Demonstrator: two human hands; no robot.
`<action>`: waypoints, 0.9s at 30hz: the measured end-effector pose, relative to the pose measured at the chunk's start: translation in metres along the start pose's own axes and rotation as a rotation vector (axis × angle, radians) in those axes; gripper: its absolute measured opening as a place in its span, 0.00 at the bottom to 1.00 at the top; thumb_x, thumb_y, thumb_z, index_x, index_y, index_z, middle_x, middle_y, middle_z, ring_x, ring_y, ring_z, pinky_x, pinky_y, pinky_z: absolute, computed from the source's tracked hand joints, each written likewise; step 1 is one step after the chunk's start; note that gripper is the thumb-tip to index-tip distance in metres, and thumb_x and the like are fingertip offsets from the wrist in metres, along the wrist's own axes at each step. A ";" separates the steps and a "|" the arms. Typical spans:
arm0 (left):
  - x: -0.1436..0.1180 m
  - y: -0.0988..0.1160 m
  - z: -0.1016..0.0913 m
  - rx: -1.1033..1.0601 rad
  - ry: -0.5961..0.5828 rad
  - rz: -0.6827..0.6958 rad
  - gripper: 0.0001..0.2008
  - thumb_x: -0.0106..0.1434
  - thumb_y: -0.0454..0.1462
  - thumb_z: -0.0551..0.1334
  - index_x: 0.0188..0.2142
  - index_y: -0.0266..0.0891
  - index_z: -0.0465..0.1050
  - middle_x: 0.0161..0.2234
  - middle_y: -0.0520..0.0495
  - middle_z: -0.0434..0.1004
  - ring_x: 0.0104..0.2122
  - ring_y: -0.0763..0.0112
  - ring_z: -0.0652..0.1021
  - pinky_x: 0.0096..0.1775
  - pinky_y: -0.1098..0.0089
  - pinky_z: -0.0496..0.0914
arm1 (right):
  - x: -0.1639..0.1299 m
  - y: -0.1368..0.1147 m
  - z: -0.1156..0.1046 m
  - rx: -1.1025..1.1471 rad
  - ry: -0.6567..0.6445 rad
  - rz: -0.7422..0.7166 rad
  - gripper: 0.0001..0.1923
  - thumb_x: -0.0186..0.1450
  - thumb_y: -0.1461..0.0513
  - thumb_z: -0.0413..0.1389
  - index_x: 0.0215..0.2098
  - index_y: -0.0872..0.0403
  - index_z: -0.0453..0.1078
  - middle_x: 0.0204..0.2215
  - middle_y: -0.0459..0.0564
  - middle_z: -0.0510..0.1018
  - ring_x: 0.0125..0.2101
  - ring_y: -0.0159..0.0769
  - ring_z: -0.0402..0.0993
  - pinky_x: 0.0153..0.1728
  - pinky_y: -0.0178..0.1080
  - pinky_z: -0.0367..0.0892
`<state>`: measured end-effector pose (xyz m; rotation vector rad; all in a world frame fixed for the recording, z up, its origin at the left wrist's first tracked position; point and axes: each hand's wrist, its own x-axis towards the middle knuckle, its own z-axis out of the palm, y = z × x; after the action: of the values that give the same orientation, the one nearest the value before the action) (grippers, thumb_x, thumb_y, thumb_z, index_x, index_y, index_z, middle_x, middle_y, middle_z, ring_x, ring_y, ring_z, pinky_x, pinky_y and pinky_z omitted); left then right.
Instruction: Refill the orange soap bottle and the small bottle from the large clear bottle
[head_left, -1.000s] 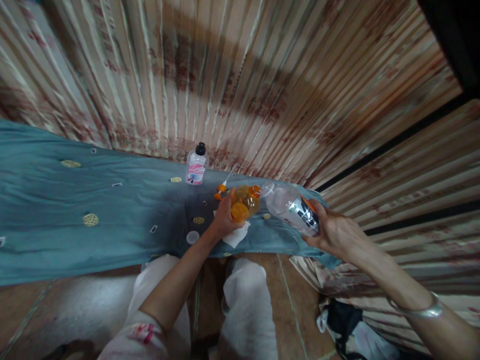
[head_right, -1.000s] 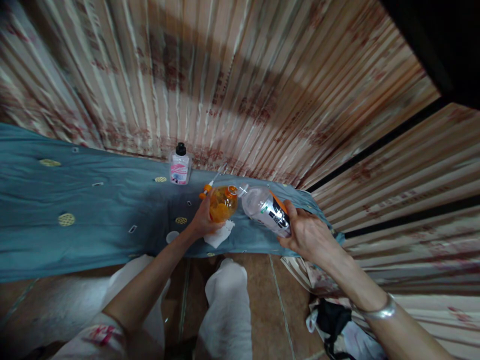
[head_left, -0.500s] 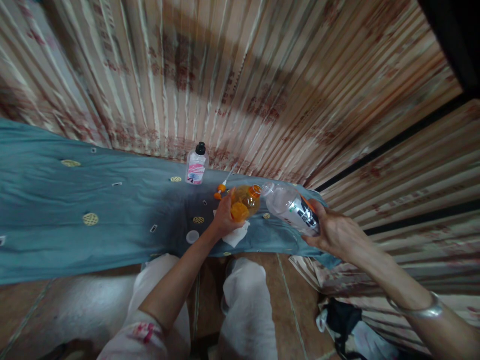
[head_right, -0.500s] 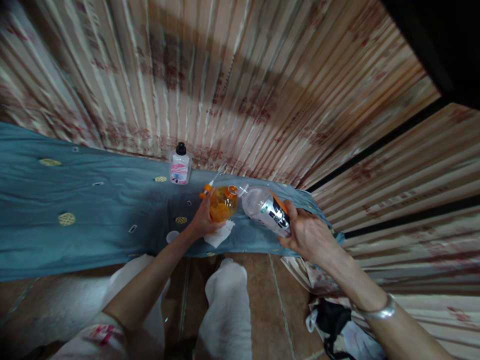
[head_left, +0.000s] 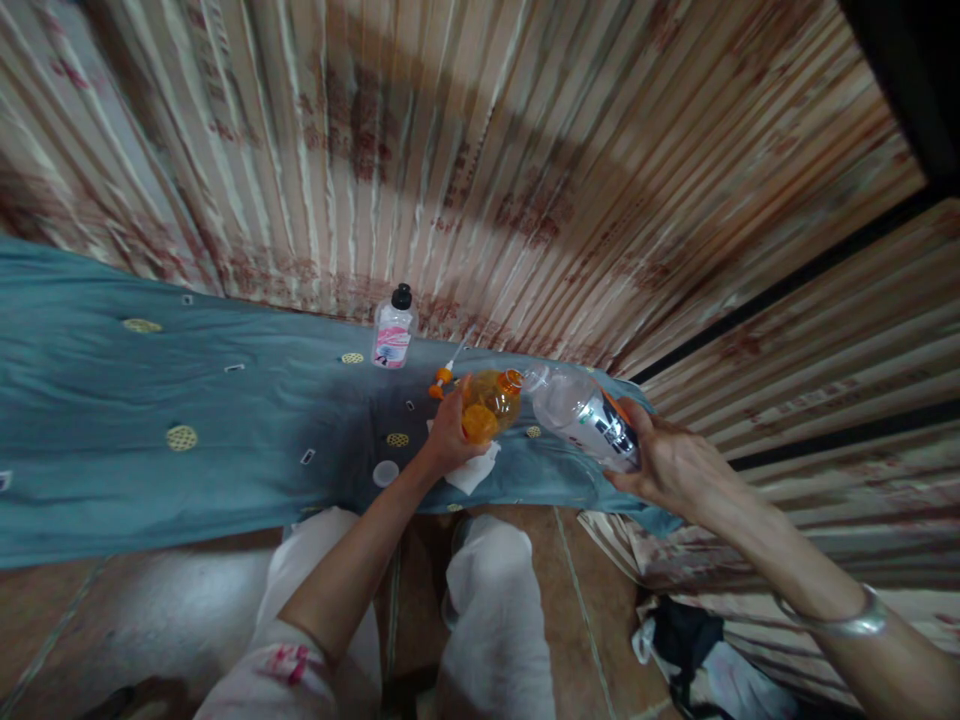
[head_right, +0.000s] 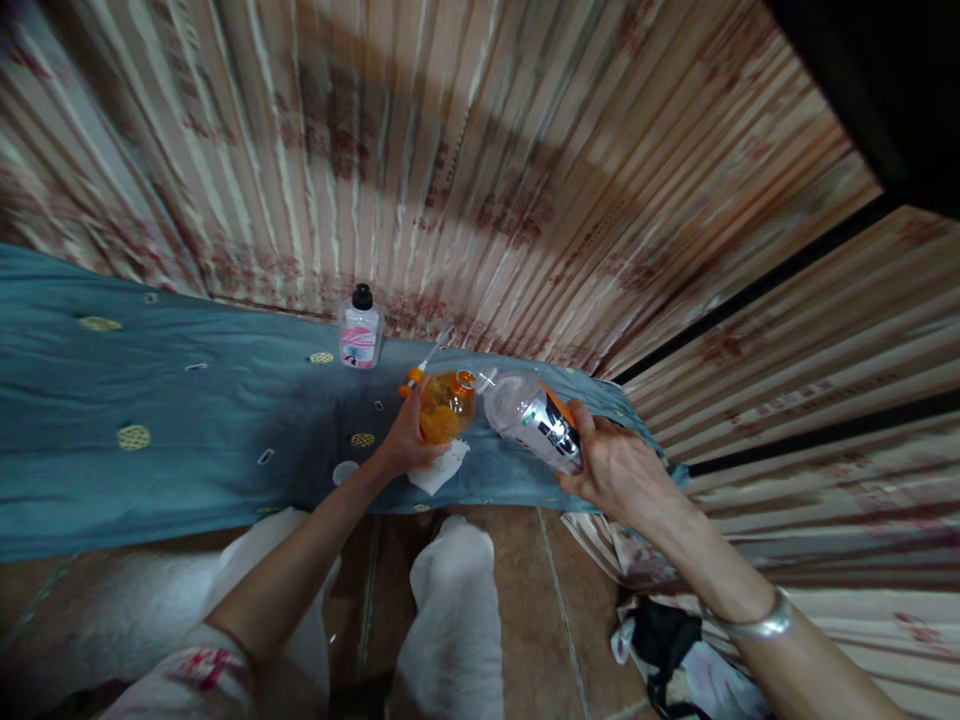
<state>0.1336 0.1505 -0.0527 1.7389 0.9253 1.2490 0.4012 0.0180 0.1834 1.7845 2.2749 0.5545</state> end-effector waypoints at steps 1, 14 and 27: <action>0.000 0.000 0.000 0.003 0.000 0.000 0.64 0.48 0.38 0.81 0.79 0.36 0.53 0.74 0.26 0.70 0.73 0.33 0.73 0.77 0.36 0.62 | 0.000 0.000 0.000 -0.003 0.000 0.002 0.40 0.62 0.53 0.63 0.69 0.61 0.64 0.32 0.54 0.84 0.30 0.49 0.81 0.30 0.40 0.61; -0.001 0.002 -0.002 -0.019 -0.012 -0.010 0.63 0.48 0.39 0.80 0.79 0.36 0.54 0.74 0.26 0.70 0.73 0.31 0.72 0.77 0.35 0.61 | 0.000 -0.004 0.000 -0.020 0.015 0.011 0.38 0.63 0.53 0.64 0.67 0.59 0.65 0.32 0.52 0.84 0.29 0.49 0.81 0.30 0.40 0.60; 0.000 0.001 -0.002 -0.011 -0.007 0.007 0.62 0.48 0.37 0.80 0.79 0.38 0.55 0.73 0.27 0.70 0.73 0.33 0.73 0.76 0.35 0.62 | 0.001 -0.005 -0.002 -0.029 -0.012 0.019 0.38 0.63 0.53 0.64 0.67 0.62 0.66 0.34 0.56 0.85 0.31 0.50 0.82 0.30 0.40 0.62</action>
<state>0.1322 0.1503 -0.0519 1.7378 0.9075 1.2501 0.3954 0.0173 0.1832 1.7932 2.2329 0.5752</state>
